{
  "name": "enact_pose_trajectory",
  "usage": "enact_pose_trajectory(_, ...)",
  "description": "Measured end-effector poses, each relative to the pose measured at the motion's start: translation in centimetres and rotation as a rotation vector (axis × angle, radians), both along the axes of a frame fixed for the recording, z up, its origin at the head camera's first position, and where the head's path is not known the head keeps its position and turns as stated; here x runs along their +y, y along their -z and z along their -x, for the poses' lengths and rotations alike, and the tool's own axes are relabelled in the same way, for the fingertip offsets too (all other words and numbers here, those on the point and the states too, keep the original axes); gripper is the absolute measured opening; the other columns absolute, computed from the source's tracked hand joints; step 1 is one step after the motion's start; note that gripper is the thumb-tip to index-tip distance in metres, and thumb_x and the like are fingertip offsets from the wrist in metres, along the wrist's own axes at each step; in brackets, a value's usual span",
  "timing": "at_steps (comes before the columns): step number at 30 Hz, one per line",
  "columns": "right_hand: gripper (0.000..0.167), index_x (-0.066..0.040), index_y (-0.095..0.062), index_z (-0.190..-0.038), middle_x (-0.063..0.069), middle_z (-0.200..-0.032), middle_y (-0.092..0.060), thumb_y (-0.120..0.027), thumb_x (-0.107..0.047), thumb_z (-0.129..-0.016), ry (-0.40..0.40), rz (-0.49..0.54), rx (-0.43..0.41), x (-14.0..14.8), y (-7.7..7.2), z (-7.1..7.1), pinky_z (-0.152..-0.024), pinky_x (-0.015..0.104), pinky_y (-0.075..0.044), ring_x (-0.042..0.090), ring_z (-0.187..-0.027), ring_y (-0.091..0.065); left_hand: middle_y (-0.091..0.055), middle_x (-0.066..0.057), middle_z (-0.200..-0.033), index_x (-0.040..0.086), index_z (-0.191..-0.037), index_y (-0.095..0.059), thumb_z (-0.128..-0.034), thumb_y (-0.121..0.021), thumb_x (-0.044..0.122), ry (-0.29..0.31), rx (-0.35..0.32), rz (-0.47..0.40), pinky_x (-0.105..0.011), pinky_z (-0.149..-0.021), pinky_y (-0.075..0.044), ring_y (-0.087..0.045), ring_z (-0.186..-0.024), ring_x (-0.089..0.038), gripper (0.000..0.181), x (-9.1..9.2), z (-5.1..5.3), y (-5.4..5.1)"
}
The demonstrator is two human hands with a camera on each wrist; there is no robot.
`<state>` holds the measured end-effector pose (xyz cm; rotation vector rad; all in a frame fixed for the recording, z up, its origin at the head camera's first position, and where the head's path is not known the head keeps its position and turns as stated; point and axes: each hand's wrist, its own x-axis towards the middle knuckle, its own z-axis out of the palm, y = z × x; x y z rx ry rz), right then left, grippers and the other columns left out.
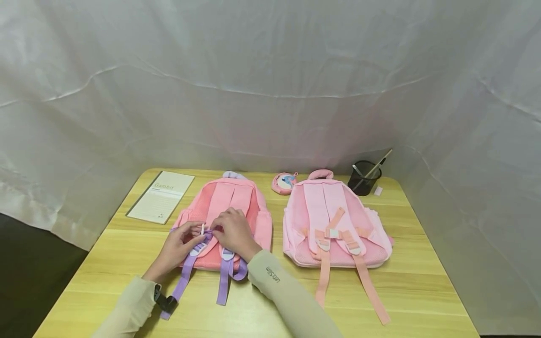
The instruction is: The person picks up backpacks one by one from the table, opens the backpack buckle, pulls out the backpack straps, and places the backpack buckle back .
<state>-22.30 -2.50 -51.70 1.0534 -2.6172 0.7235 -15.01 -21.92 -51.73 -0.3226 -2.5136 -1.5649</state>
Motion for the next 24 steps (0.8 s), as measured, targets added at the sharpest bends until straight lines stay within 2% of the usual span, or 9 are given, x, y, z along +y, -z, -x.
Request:
enact_pose_trajectory(5,0.005,-0.025,-0.081,-0.094,-0.010,-0.094,-0.076,-0.081,-0.025,-0.089,-0.010,-0.020,0.014,-0.37,-0.12,-0.26,-0.092,0.033,-0.044,0.013,-0.100,-0.062,-0.075,-0.017,-0.103,-0.006,-0.126,-0.064,-0.0953,-0.072,0.003,-0.005,-0.004,0.005,-0.020,-0.082,-0.054,-0.067,-0.093,-0.011,0.033,0.03,-0.01,-0.04)
enact_pose_trajectory(12,0.006,-0.024,-0.081,-0.097,-0.010,-0.098,-0.077,-0.079,-0.024,-0.091,-0.029,-0.025,-0.010,-0.84,-0.28,-0.50,-0.096,0.034,-0.045,0.013,-0.102,-0.062,-0.076,-0.015,-0.101,-0.004,-0.125,-0.066,-0.0937,-0.073,0.002,-0.022,-0.002,0.010,-0.021,-0.081,-0.054,-0.067,-0.091,-0.010,0.033,-0.05,0.02,0.13)
enact_pose_trajectory(24,0.009,-0.024,-0.081,-0.098,-0.009,-0.096,-0.076,-0.081,-0.024,-0.089,0.006,-0.002,-0.035,0.02,0.02,0.06,-0.096,0.037,-0.045,0.014,-0.103,-0.063,-0.077,-0.018,-0.099,-0.007,-0.124,-0.066,-0.0925,-0.075,0.002,-0.011,-0.002,-0.031,-0.019,-0.077,-0.053,-0.067,-0.087,-0.005,0.034,-0.12,0.21,0.36)
